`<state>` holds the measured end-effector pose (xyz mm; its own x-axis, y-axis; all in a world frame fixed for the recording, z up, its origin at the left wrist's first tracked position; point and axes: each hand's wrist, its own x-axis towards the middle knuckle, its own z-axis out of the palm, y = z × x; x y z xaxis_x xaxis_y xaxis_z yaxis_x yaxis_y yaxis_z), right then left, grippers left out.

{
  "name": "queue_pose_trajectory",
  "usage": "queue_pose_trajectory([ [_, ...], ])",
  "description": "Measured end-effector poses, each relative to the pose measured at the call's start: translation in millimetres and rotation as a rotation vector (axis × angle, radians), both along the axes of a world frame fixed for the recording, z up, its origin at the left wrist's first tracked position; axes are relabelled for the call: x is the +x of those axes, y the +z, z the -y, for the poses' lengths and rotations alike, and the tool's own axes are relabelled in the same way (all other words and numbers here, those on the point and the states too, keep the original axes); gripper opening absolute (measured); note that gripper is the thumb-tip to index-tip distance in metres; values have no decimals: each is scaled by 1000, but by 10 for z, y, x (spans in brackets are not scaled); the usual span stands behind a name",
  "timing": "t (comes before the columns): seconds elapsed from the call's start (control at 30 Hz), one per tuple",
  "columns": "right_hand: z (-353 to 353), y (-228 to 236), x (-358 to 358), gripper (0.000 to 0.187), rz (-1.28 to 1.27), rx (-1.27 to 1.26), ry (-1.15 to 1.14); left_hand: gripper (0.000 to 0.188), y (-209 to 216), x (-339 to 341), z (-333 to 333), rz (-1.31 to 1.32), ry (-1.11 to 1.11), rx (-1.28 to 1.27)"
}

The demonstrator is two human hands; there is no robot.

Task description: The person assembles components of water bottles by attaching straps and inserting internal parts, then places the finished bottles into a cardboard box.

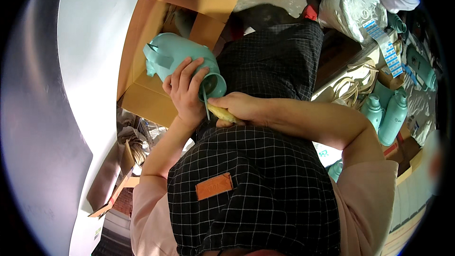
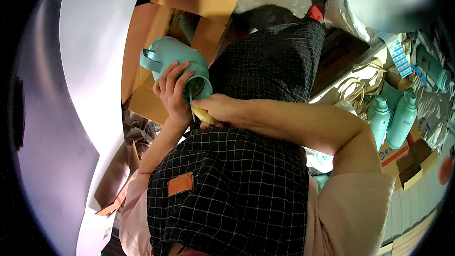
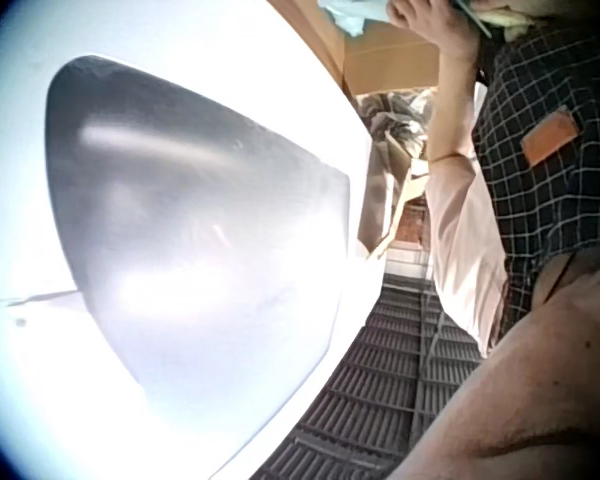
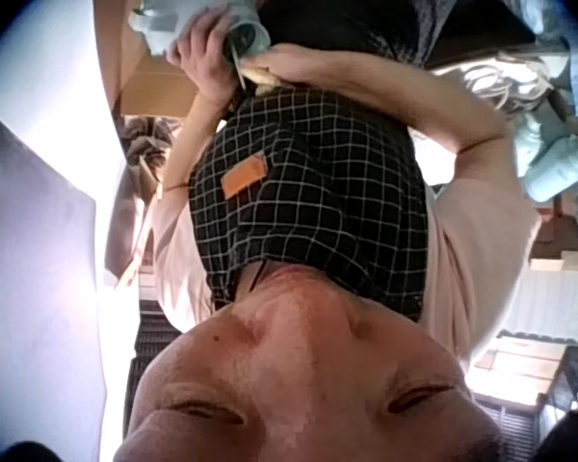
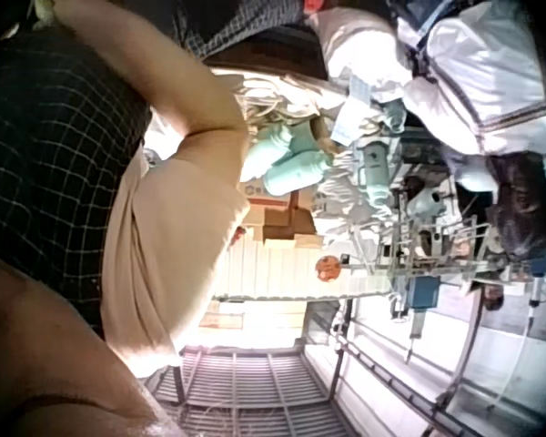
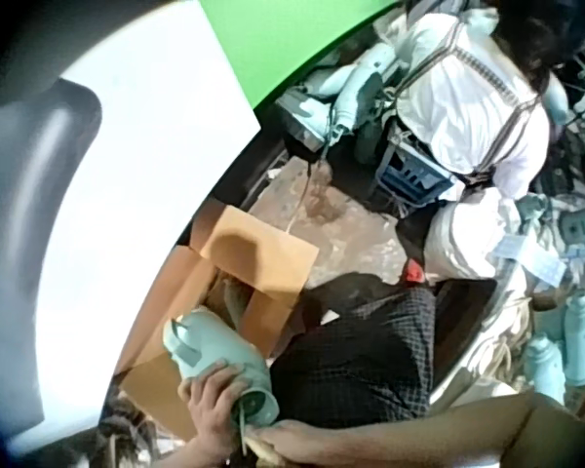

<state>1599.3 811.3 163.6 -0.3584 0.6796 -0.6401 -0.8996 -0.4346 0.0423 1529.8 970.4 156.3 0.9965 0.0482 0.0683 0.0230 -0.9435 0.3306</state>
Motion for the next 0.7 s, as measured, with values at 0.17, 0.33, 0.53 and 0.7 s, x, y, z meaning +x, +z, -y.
queue_pose_trajectory([
  [0.17, -2, 18, -19, 46, -29, 15, 25, 28, -24, -119, 20, -19, 29, 6],
  [0.33, 26, -47, -132, 47, -243, 6, -109, 31, 77, -187, 153, -57, 10, -97],
  [0.53, 87, 62, -39, 44, 191, -111, 40, 43, -45, -63, 48, 8, 117, -69],
  [0.7, 149, 39, -38, 50, 303, -17, 107, 43, -74, -69, -53, 91, 23, -54],
])
